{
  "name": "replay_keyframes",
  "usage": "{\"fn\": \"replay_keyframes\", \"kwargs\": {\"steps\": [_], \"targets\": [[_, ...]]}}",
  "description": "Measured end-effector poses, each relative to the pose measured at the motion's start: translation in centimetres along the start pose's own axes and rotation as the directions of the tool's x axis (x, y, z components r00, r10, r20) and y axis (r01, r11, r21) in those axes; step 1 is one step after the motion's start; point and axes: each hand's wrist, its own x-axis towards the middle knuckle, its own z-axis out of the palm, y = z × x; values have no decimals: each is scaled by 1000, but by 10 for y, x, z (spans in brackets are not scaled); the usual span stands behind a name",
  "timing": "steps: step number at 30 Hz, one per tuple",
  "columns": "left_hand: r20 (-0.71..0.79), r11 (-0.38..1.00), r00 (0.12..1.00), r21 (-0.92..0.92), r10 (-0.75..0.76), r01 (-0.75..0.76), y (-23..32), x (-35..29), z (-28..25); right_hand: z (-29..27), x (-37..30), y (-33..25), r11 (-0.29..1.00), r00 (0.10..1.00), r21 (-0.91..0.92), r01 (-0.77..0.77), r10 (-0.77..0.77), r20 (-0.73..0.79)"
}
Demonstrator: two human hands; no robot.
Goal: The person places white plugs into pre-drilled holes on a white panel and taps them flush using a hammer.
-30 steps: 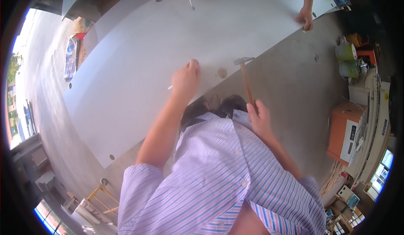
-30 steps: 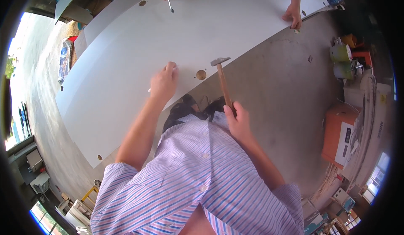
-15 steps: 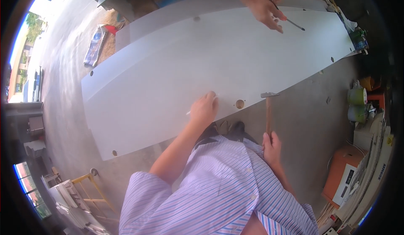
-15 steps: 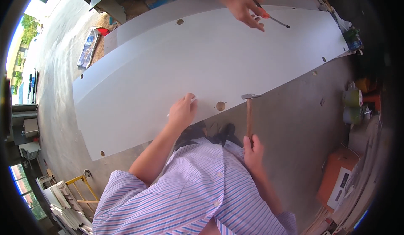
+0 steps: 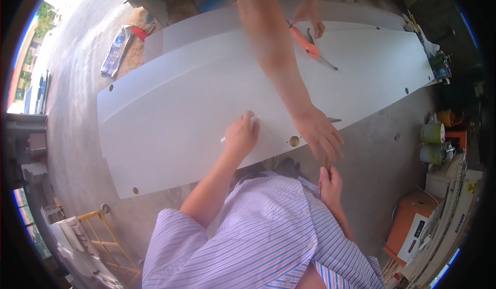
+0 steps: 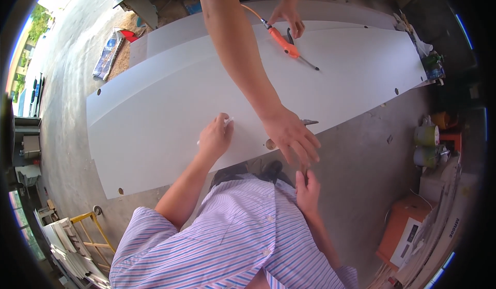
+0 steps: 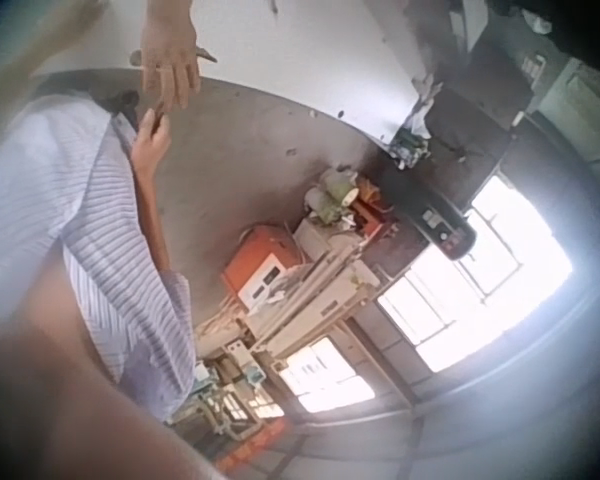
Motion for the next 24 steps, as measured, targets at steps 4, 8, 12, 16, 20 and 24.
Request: {"fn": "replay_keyframes", "kwargs": {"steps": [4,8,12,16,20,24], "targets": [[10,999,999,-11,-41,41,-6,2,-2,19,33,-43,986,988,76,149,-146,-47],[18,999,999,-34,-34,34,-6,-2,-6,24,50,-39,972,970,46,230,-226,-86],[11,994,996,-65,-85,85,-12,-6,-9,35,56,-61,925,961,264,273,-277,-24],[25,991,991,-20,-130,130,-20,-4,-18,37,54,-48,947,973,277,163,-201,115],[-105,993,989,57,-101,108,-42,11,-35,27,42,-3,974,996,222,45,-60,61],[-213,979,973,160,-89,125,-62,29,-37,10,25,41,979,989,139,-150,147,27]]}}
